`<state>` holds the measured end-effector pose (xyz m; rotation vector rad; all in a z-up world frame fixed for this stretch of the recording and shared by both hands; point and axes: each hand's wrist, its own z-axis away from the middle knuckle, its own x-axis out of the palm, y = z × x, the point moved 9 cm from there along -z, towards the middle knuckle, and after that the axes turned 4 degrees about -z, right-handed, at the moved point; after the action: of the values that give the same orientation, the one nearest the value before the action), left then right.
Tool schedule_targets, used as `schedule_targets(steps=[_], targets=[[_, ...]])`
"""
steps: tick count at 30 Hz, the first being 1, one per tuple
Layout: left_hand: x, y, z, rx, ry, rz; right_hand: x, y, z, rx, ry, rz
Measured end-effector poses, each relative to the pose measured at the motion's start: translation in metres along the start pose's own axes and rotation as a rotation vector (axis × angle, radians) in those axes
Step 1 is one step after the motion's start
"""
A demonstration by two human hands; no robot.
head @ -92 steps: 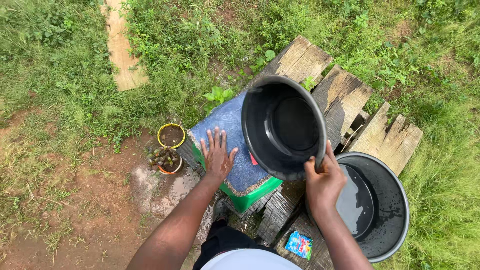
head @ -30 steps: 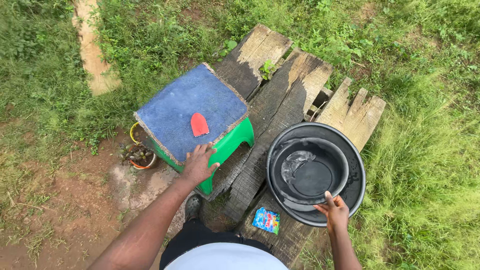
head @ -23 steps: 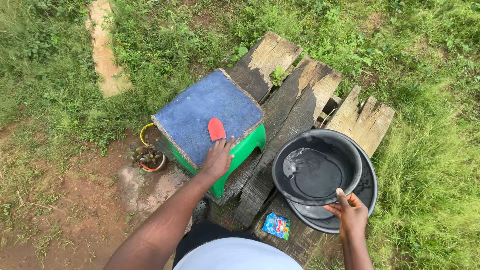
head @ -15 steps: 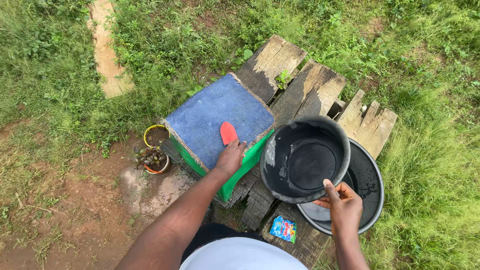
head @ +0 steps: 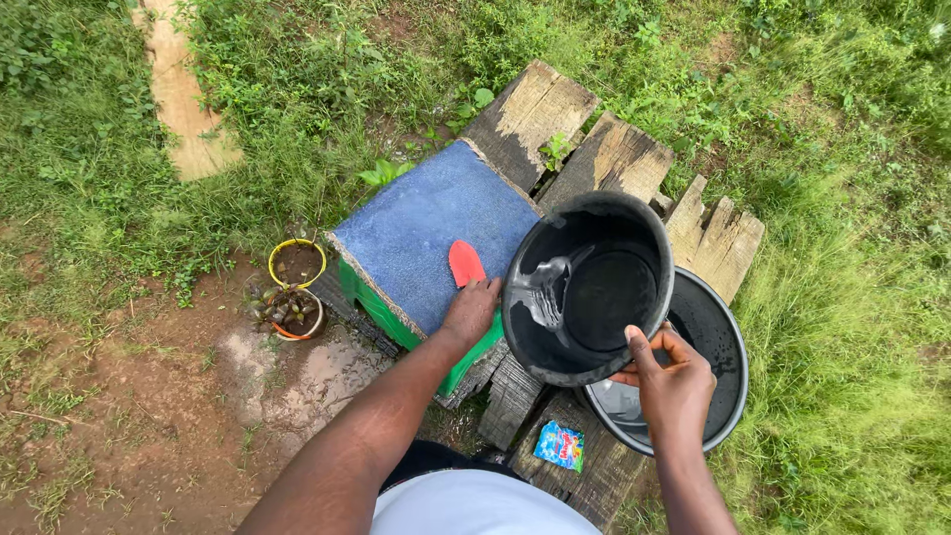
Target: The person scrubs the top of a green stool using a small red brush and soapy water, then rinses a black bowl and the stool using water from a larger bucket.
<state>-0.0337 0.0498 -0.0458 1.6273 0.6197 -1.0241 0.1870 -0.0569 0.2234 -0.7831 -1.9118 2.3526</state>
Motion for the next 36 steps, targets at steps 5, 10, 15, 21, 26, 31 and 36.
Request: schedule_targets(steps=[5,10,15,21,26,31,36], targets=[[0.005,-0.006,-0.002,0.047,-0.006,-0.001,0.005,-0.029,-0.002,-0.098,0.041,0.123],[-0.01,0.0,-0.005,0.073,-0.109,-0.043,0.021,-0.049,0.001,-0.153,0.043,0.214],[-0.069,0.01,-0.002,0.087,0.109,-0.124,0.044,-0.064,0.004,-0.255,0.011,0.288],[-0.051,-0.015,0.004,-0.156,-0.33,-0.231,0.082,-0.097,0.013,-0.489,0.036,0.434],[-0.038,-0.014,-0.006,-0.19,-0.244,-0.111,0.066,-0.066,0.007,-0.547,0.124,0.362],[-0.033,-0.003,-0.016,-0.222,-0.377,-0.39,0.007,0.046,-0.004,-0.034,0.191,0.0],[-0.028,-0.005,-0.018,-0.263,-0.276,-0.389,-0.054,0.125,0.006,0.089,0.27,-0.089]])
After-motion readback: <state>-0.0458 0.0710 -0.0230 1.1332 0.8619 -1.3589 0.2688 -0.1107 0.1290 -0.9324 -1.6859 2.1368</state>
